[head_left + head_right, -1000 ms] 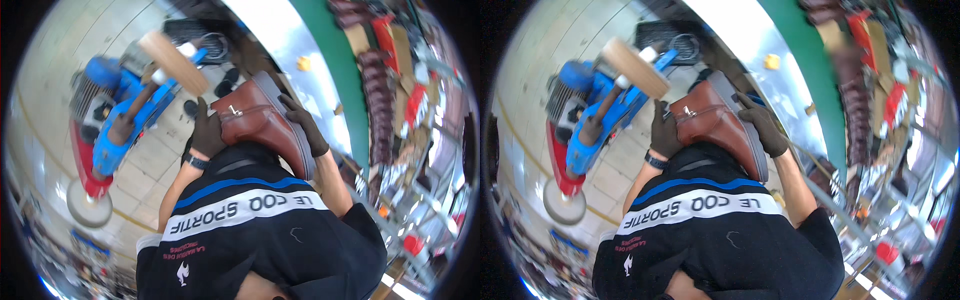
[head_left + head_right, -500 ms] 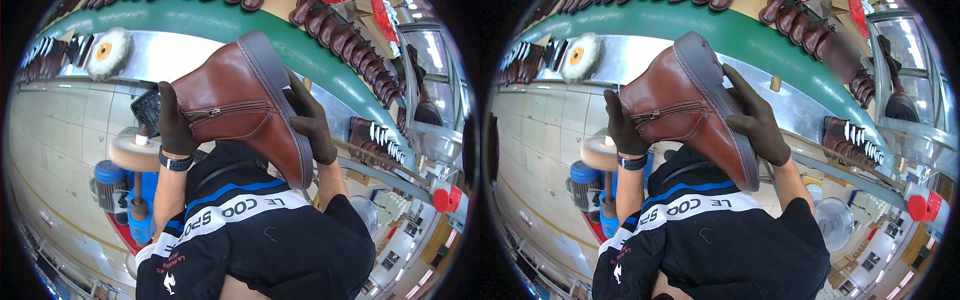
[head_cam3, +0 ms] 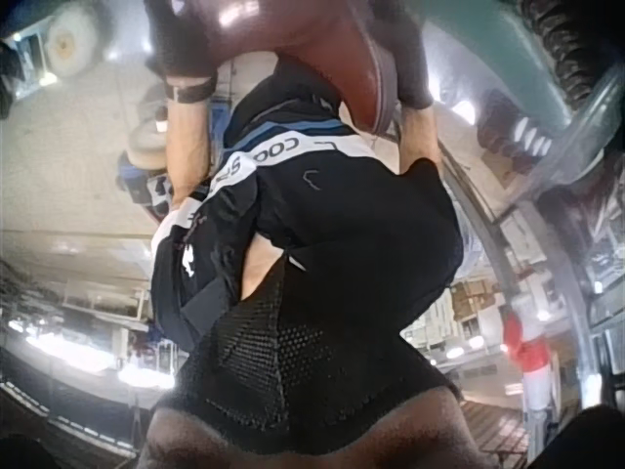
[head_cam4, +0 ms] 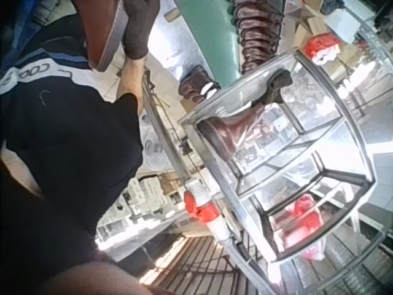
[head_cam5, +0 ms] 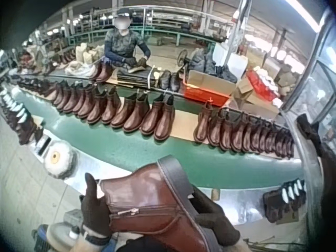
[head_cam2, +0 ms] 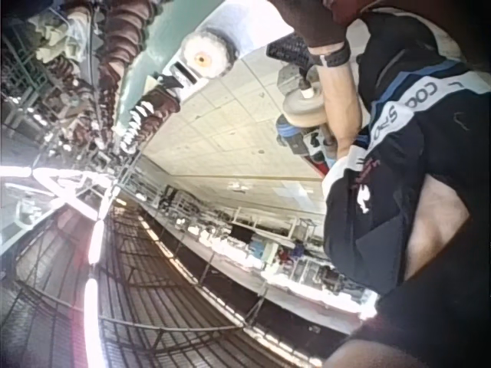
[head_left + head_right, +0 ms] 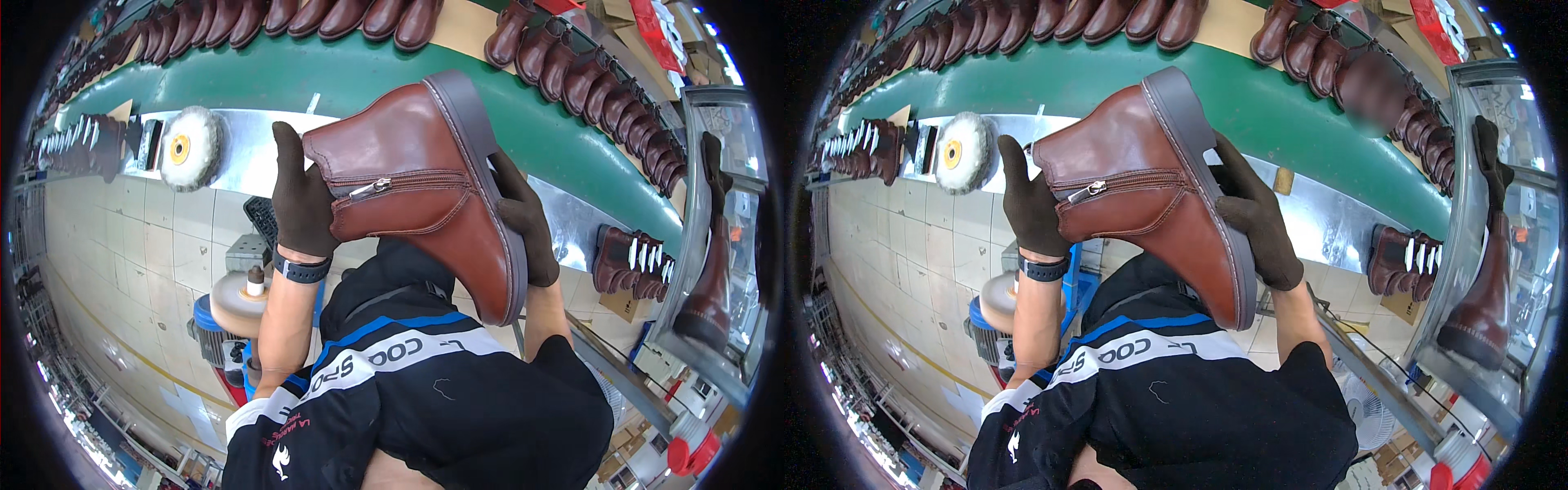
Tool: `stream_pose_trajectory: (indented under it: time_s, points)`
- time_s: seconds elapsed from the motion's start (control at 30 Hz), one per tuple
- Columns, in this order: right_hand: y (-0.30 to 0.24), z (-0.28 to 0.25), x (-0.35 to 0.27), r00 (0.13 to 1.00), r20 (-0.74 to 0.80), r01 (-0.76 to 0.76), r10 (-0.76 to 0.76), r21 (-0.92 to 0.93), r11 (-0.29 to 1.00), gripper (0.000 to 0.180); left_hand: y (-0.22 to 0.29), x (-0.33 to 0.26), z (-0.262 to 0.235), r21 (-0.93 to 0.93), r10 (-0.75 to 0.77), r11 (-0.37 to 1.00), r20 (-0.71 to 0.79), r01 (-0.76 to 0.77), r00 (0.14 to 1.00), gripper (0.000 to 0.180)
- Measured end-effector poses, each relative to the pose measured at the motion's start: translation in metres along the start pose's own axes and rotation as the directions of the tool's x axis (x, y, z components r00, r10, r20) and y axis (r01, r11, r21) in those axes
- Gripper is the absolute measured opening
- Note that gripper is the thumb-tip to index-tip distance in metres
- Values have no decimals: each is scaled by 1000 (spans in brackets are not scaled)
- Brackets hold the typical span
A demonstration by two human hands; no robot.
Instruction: Polishing and finishing leather boots using a motorized buffing wheel in a factory setting.
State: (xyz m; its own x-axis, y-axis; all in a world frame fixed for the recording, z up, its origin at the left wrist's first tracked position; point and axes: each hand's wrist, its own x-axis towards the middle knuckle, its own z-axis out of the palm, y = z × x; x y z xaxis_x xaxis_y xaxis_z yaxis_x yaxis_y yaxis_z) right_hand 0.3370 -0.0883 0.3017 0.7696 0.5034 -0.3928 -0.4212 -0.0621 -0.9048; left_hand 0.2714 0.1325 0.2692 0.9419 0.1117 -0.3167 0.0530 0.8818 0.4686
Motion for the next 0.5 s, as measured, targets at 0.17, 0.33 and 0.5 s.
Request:
stream_pose_trajectory:
  time_s: [0.17, 0.33, 0.5]
  points:
    - [2, -18, 18, 1000, 29, -5, 4, 21, 1000, 73, -5, 24, 11, -99, 14, 995, 63, -8, 998, 78]
    - [1, -39, 23, 997, 52, 54, -51, -55, 997, 68, -8, 51, 16, 33, -5, 999, -87, 8, 996, 72]
    - [-1, -50, 28, 995, 23, 93, -93, -15, 996, 71, -3, 73, 24, -42, -49, 998, -33, 47, 998, 72]
